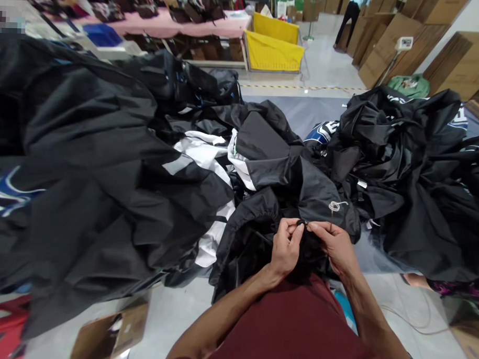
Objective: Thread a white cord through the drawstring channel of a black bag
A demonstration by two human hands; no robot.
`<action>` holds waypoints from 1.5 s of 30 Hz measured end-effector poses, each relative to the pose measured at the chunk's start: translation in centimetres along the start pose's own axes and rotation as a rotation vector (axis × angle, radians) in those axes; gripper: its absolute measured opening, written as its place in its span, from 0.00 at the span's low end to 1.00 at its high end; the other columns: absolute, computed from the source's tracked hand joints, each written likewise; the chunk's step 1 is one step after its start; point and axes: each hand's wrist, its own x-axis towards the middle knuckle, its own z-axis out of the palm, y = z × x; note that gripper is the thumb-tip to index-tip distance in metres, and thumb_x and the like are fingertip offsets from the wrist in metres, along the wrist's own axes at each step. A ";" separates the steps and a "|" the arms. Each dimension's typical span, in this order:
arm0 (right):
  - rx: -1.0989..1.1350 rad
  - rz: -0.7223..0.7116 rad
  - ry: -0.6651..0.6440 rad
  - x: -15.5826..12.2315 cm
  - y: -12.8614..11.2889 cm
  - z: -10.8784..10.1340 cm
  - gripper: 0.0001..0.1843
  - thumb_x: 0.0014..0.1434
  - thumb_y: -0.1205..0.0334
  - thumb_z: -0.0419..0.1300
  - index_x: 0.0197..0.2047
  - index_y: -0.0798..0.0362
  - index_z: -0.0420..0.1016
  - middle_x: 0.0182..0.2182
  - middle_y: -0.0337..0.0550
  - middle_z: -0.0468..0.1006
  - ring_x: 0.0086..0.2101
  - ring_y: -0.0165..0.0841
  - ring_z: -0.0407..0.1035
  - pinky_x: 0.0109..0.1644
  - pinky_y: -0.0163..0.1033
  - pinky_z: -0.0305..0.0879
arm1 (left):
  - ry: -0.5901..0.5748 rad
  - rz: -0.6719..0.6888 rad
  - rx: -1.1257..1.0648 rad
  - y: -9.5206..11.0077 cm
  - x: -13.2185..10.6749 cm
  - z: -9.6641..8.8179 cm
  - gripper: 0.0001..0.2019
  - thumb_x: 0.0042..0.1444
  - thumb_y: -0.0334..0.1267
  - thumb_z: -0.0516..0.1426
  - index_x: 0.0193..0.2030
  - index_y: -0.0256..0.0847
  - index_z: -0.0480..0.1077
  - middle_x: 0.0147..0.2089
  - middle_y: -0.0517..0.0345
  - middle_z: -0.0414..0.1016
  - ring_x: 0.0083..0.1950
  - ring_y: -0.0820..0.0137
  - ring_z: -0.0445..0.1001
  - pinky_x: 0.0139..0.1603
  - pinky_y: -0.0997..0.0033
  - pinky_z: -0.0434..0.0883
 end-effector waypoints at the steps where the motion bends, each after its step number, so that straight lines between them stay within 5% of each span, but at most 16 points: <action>1: -0.001 -0.015 0.005 0.1 0.1 0.0 0.28 0.45 0.38 0.81 0.37 0.53 0.85 0.35 0.45 0.85 0.31 0.34 0.72 0.30 0.36 0.62 | 0.002 0.007 0.021 0.1 -0.1 0.0 0.15 0.74 0.52 0.59 0.53 0.42 0.70 0.43 0.53 0.84 0.42 0.68 0.81 0.45 0.70 0.73; 8: 0.143 -0.002 0.020 0.1 1.0 0.2 0.27 0.42 0.46 0.84 0.38 0.50 0.81 0.34 0.41 0.85 0.32 0.33 0.75 0.34 0.35 0.68 | 0.034 -0.006 0.044 0.4 -0.4 0.3 0.14 0.73 0.51 0.59 0.52 0.42 0.71 0.42 0.54 0.85 0.42 0.67 0.82 0.45 0.70 0.73; 15: 0.004 -0.107 -0.040 0.1 1.1 -0.2 0.22 0.48 0.43 0.80 0.37 0.51 0.87 0.43 0.47 0.88 0.44 0.41 0.81 0.52 0.43 0.76 | 0.043 0.048 0.109 0.1 -0.5 0.0 0.12 0.73 0.50 0.60 0.52 0.44 0.73 0.48 0.52 0.86 0.49 0.64 0.85 0.52 0.67 0.75; 21: -0.005 -0.115 -0.044 -0.3 0.8 0.2 0.22 0.54 0.41 0.77 0.44 0.49 0.89 0.42 0.46 0.88 0.47 0.44 0.81 0.56 0.46 0.75 | 0.051 0.073 0.104 0.1 -0.2 -0.2 0.12 0.74 0.50 0.59 0.54 0.44 0.72 0.49 0.51 0.86 0.50 0.64 0.85 0.53 0.66 0.76; 30: -0.327 -0.401 0.088 0.3 0.9 1.2 0.21 0.67 0.41 0.66 0.50 0.49 0.85 0.48 0.48 0.87 0.47 0.42 0.80 0.55 0.44 0.73 | -0.017 0.309 0.214 -0.6 0.0 -0.9 0.15 0.74 0.50 0.59 0.56 0.46 0.80 0.55 0.49 0.85 0.57 0.59 0.85 0.64 0.58 0.80; 36: -0.432 -0.499 0.008 0.6 0.7 0.9 0.20 0.68 0.47 0.64 0.56 0.47 0.87 0.55 0.47 0.86 0.55 0.44 0.80 0.63 0.47 0.72 | -0.045 0.389 0.229 -1.4 0.2 -1.5 0.14 0.75 0.46 0.58 0.58 0.46 0.81 0.56 0.50 0.86 0.56 0.60 0.86 0.63 0.58 0.82; 41: -0.333 -0.427 -0.086 0.9 0.4 0.9 0.19 0.65 0.48 0.66 0.53 0.47 0.88 0.54 0.46 0.86 0.56 0.44 0.78 0.67 0.50 0.69 | -0.024 0.394 0.238 -1.4 0.3 -1.6 0.14 0.75 0.44 0.59 0.60 0.47 0.82 0.57 0.52 0.86 0.56 0.60 0.86 0.64 0.58 0.82; 45: -0.144 -0.273 -0.017 1.1 0.5 1.4 0.29 0.59 0.46 0.72 0.60 0.50 0.82 0.44 0.45 0.86 0.42 0.39 0.78 0.52 0.45 0.74 | -0.030 0.390 0.240 -1.3 0.5 -1.7 0.14 0.75 0.45 0.59 0.60 0.47 0.82 0.56 0.53 0.86 0.55 0.61 0.86 0.62 0.59 0.83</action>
